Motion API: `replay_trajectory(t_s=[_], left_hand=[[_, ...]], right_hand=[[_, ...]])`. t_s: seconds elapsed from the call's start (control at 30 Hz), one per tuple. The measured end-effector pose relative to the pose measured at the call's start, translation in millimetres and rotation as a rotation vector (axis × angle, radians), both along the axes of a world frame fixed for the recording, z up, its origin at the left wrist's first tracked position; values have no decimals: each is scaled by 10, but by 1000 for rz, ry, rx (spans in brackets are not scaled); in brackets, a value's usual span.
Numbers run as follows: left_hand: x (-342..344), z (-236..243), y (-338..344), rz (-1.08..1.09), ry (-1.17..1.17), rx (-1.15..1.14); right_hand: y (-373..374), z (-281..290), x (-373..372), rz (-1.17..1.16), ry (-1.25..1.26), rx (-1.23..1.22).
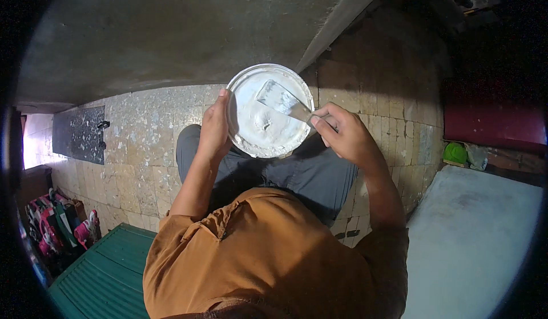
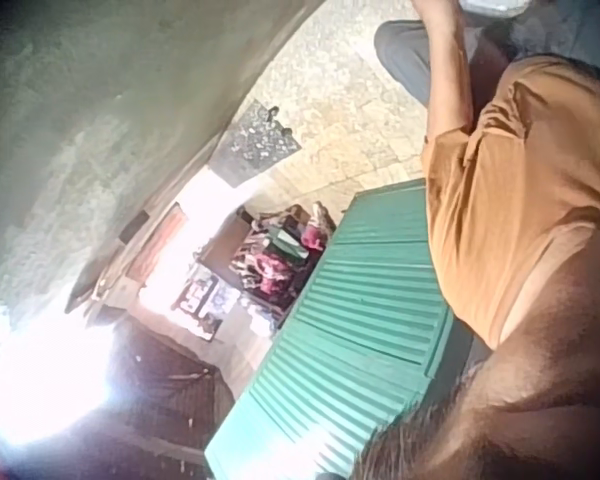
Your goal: The person applies white putty to a wall using a putty knife from a container and then washes their hands and the tool in a bucket of water.
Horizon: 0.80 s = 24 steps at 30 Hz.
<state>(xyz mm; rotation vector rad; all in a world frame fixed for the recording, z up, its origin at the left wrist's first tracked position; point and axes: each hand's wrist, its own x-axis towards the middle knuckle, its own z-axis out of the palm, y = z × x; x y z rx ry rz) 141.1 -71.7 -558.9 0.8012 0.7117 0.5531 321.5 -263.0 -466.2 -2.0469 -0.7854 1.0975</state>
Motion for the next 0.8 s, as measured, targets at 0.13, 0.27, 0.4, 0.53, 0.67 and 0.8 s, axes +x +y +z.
replay_trajectory(t_s=[0.13, 0.27, 0.4, 0.53, 0.67, 0.8], left_hand=[[-7, -24, -3, -7, 4, -12], [29, -142, 20, -5, 55, 24], [-14, -442, 102, 26, 60, -35], [-169, -801, 234, 38, 33, -77], [-260, -1030, 251, 98, 74, -111], [-289, -1351, 305, 149, 61, -156]], right_hand=[[-69, -120, 99, 6, 79, 70], [-180, -256, 143, -3, 207, 203], [-194, -239, 163, -33, 246, 421], [-100, -93, 193, -135, 225, 657], [123, -59, 355, -231, -39, 941], [349, -135, 635, -265, -526, 1048]])
